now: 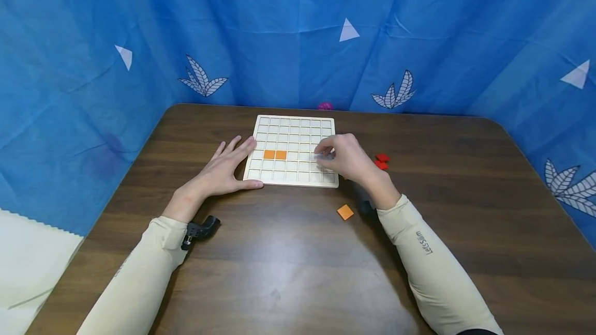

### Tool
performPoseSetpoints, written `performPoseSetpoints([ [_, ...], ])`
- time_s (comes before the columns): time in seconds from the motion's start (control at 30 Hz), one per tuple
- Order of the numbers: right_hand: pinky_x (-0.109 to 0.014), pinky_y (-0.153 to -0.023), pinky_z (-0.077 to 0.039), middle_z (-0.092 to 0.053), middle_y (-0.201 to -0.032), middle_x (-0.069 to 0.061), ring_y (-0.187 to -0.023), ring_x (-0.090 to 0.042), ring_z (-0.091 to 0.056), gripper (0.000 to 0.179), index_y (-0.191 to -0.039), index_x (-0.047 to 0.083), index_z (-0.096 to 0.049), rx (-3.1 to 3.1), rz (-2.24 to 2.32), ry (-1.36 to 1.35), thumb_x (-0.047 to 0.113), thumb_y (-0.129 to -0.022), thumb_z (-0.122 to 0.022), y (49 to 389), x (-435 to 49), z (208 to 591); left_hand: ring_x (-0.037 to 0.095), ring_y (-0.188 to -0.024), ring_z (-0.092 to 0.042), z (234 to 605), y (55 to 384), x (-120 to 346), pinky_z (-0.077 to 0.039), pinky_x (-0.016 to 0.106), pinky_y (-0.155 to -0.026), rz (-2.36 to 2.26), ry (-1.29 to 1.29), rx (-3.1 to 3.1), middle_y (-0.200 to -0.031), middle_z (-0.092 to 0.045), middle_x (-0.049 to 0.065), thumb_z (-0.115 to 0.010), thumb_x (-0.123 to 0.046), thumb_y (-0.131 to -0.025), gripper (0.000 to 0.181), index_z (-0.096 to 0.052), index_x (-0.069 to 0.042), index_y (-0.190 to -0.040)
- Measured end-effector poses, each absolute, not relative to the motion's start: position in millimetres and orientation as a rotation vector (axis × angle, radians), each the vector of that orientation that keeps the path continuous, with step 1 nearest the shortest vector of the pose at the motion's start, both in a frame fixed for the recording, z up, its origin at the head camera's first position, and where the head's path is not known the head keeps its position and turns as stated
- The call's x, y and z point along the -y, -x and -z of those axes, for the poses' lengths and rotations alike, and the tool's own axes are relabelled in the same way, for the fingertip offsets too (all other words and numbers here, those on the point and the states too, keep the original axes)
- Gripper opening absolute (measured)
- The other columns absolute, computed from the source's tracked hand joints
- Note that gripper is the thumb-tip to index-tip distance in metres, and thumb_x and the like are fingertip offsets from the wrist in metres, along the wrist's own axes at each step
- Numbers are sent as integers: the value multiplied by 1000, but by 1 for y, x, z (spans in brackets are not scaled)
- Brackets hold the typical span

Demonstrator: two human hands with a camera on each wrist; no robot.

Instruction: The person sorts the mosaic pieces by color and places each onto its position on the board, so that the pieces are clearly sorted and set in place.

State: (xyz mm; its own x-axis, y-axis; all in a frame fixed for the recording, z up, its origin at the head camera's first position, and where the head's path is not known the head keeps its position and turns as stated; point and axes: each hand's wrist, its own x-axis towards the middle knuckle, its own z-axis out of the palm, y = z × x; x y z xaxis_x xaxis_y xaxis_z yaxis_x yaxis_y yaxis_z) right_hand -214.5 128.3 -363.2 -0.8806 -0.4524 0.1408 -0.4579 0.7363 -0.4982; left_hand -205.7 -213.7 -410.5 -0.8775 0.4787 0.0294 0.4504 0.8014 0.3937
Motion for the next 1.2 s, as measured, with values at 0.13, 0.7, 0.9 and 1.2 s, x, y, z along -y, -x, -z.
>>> performPoseSetpoints([
  [0.13,-38,-78,-59,-77,-97,-10,-86,-26,-67,20,-108,5,-81,2920,-850,-743,13,-90,-85,209,-152,363,37,-165,-5,410,206,215,1,62,-131,-609,-756,-2911,-178,-16,4,-78,-67,-85,116,-20,-15,-170],
  [0.7,-43,-90,-61,-78,-103,-1,-95,-23,-69,21,-111,14,-82,3008,-940,-698,15,-90,-85,193,-206,363,37,-165,-5,409,205,213,1,61,-131,-583,-752,-2912,-178,-15,3,-78,-66,-85,115,-21,-14,-170],
  [0.9,-46,-91,-59,-78,-109,-4,-98,-24,-66,28,-114,14,-81,3019,-899,-767,14,-86,-89,188,-220,366,37,-165,-5,409,205,212,2,61,-131,-606,-758,-2907,-178,-15,3,-79,-66,-85,115,-21,-15,-170],
  [1.2,-47,-94,-59,-76,-113,-5,-104,-25,-62,36,-119,13,-79,3025,-870,-835,5,-85,-88,189,-225,373,36,-165,-5,411,205,213,2,61,-131,-600,-755,-2913,-178,-16,3,-78,-66,-85,115,-21,-14,-170],
])
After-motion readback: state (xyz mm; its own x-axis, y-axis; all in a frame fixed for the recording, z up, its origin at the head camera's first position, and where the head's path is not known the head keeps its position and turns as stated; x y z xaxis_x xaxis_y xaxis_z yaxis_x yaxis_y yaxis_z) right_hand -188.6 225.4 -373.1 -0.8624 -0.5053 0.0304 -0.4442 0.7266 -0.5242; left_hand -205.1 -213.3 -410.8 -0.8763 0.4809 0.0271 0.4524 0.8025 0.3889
